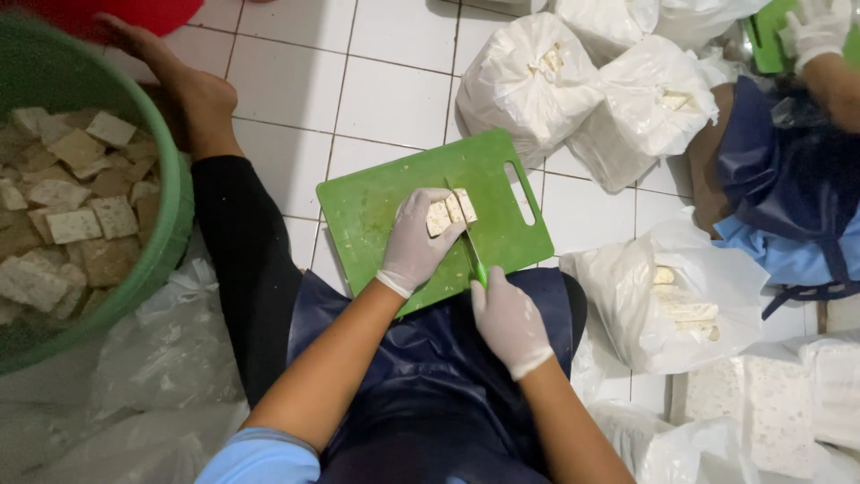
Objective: Slicing blocks of tempeh into smaller pieces on a cutting board and placing them into a large bowl.
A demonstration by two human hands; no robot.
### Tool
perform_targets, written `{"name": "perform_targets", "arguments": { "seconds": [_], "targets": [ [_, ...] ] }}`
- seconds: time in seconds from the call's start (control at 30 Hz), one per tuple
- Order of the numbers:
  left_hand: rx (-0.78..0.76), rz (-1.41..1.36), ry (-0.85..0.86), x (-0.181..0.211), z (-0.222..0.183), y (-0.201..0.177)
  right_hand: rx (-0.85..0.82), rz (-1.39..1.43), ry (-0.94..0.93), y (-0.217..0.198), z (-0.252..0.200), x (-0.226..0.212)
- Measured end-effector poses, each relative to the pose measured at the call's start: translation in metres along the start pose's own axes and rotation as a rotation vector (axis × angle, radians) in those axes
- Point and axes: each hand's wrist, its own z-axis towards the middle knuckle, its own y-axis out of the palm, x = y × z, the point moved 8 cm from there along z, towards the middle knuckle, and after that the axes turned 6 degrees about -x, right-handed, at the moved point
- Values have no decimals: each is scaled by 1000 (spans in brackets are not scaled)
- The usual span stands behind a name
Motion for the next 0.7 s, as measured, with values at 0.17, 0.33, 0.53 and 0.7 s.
{"name": "perform_targets", "arguments": {
  "seconds": [0.17, 0.33, 0.53, 0.7],
  "targets": [
    [55, 100, 86, 0, 2, 4, 23, 30, 2, -19, -51, 12],
    [-4, 187, 161, -1, -6, -3, 51, 44, 1, -37, -82, 31],
    [78, 176, 96, -11, -17, -23, 166, 264, -95, -48, -72, -8],
    [85, 134, 19, -32, -12, -18, 33, 101, -51, -25, -40, -31]
  ]
}}
